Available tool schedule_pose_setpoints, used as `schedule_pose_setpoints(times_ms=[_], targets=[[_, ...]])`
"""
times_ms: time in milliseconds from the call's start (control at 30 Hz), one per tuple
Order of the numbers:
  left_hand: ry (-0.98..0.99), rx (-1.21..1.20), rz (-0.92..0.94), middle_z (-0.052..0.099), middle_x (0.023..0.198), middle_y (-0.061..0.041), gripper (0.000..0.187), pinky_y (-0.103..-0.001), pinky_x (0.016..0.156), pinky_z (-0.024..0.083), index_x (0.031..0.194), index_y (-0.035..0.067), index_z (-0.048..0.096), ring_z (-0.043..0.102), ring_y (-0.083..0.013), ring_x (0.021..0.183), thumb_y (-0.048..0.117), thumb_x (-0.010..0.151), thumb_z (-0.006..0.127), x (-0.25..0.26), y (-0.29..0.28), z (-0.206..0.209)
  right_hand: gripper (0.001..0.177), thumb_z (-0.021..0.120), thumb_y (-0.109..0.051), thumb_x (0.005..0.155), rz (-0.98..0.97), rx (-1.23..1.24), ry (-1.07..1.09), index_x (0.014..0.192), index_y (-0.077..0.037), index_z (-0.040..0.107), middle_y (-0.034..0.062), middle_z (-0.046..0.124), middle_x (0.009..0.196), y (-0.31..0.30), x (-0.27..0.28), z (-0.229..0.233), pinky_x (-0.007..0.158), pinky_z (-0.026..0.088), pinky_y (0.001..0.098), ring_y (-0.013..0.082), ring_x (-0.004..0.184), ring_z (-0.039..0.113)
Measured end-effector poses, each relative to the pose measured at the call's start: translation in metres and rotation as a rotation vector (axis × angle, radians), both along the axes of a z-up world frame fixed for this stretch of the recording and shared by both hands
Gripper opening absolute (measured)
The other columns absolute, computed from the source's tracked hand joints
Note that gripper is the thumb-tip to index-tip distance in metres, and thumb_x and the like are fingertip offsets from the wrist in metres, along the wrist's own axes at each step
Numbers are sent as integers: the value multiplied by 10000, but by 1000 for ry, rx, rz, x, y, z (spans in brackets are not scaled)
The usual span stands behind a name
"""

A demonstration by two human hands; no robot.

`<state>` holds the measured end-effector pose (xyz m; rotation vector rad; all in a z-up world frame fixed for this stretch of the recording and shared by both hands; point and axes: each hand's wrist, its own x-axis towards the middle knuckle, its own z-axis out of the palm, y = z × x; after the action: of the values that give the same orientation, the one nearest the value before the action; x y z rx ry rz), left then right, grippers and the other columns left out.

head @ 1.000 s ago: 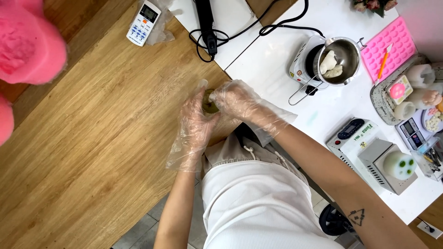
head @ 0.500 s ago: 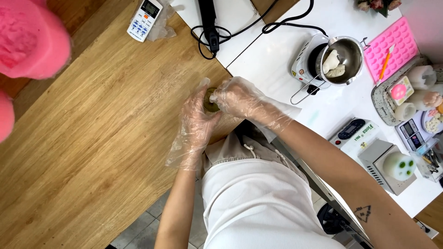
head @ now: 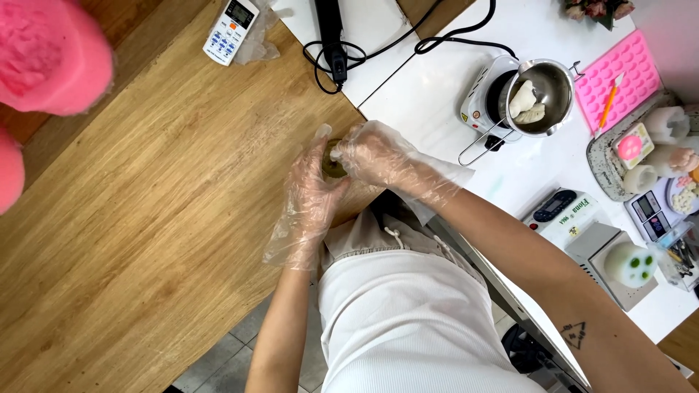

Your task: Preparing materials and using a heat gun to melt or seal components in a candle-making process.

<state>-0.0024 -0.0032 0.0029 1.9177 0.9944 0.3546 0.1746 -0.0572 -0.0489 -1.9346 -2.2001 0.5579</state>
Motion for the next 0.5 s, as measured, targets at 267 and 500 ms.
schedule_pose_setpoints(times_ms=[267,500], targets=[[-25,2,-14,576,1468,-163,839,-475,1115,446,1498,149,469,522,-356,1354,148,755,859,0,-1,3,247,679,-67,849,-185,-112,259,1083,-116,741,86,676,858,-3,5,-3,643,608,340,211,735,671],[40,-8,5,571,1405,-195,839,-486,1087,444,1464,131,498,523,-374,1315,158,719,884,2,1,5,115,669,-79,908,22,21,63,946,-159,742,48,711,830,0,5,4,790,592,399,218,795,680]])
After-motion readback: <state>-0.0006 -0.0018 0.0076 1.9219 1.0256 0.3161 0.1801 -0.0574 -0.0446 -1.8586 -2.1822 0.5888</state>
